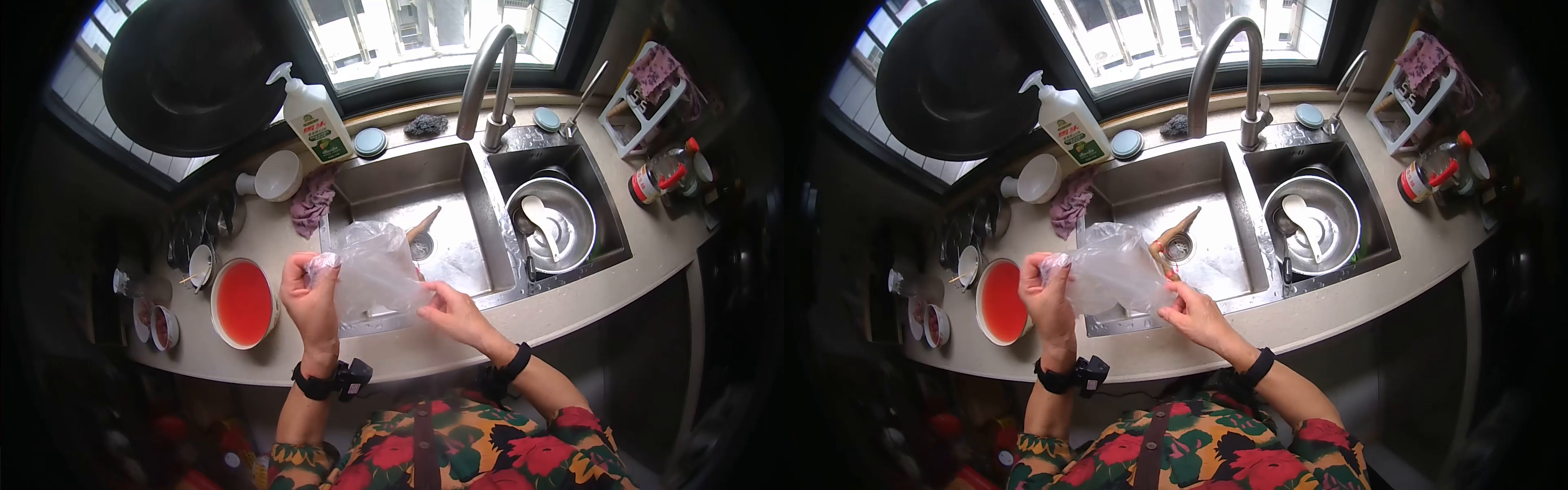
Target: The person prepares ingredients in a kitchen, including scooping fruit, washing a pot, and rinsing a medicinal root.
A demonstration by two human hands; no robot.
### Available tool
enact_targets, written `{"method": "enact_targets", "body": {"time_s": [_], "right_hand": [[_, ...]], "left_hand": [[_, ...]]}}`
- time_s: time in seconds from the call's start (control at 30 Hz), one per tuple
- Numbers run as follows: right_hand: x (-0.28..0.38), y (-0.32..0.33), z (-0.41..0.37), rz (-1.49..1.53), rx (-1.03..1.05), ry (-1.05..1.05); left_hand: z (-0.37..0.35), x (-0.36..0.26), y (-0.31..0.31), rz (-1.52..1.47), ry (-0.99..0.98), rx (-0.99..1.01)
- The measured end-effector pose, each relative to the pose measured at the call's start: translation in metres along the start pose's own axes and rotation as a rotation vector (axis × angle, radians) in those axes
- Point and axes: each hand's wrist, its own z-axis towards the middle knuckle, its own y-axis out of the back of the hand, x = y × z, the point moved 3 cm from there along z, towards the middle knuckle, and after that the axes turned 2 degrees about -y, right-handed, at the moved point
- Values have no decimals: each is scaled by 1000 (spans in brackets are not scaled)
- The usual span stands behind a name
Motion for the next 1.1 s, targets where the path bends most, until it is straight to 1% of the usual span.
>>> {"method": "enact_targets", "body": {"time_s": [0.07,0.1,0.13,0.17,0.2,0.27,0.33,0.37,0.4,0.43,0.47,0.5,0.53,0.57,0.6,0.63,0.67,0.7,0.73,0.8,0.83,0.87,0.93,0.97,1.0,1.03,1.07,1.1], "right_hand": [[15,2,3,-76,-153,25],[17,-1,5,-70,-156,29],[23,-5,8,-92,-189,152],[27,-9,9,-113,-224,271],[24,-16,11,-103,-229,270],[21,-32,14,-137,-121,387],[23,-38,8,-141,-145,395],[22,-42,4,-220,-132,473],[21,-47,-1,-297,-118,548],[19,-49,-5,-287,-114,543],[19,-53,-12,-355,-59,620],[17,-58,-19,-424,2,697],[10,-64,-23,-415,21,692],[0,-72,-25,-413,85,674],[-6,-78,-26,-412,148,659],[-8,-80,-28,-405,164,661],[-11,-83,-28,-441,268,608],[-14,-87,-28,-479,370,555],[-13,-87,-27,-478,381,558],[-12,-86,-22,-447,415,516],[-11,-85,-20,-450,427,514],[-9,-84,-19,-418,416,541],[-8,-85,-19,-391,420,566],[-8,-85,-20,-327,437,559],[-7,-87,-21,-262,454,550],[-8,-90,-21,-266,468,549],[-7,-93,-20,-203,448,546],[-6,-95,-19,-140,426,541]], "left_hand": [[5,-12,-3,-158,-75,65],[9,-10,1,-201,-103,101],[12,-15,2,-196,-107,109],[14,-22,5,-258,-87,70],[16,-25,8,-319,-65,30],[15,-14,25,-292,-35,25],[7,2,47,-384,122,-123],[-2,4,55,-332,200,-161],[-11,12,69,-322,204,-160],[-23,27,88,-287,221,-220],[-34,36,102,-252,240,-284],[-46,39,114,-241,249,-295],[-58,42,123,-226,332,-290],[-71,45,131,-213,414,-288],[-82,47,139,-204,420,-305],[-90,52,147,-142,483,-318],[-98,56,153,-83,544,-328],[-105,59,158,-115,588,-320],[-110,61,162,-113,588,-331],[-120,63,159,-49,711,-233],[-124,62,159,-61,756,-165],[-127,60,159,-66,762,-177],[-132,59,151,-101,865,23],[-134,60,151,-107,869,9],[-137,63,147,-124,929,93],[-140,65,143,-142,986,179],[-143,71,141,-149,988,166],[-148,79,134,-216,993,219]]}}
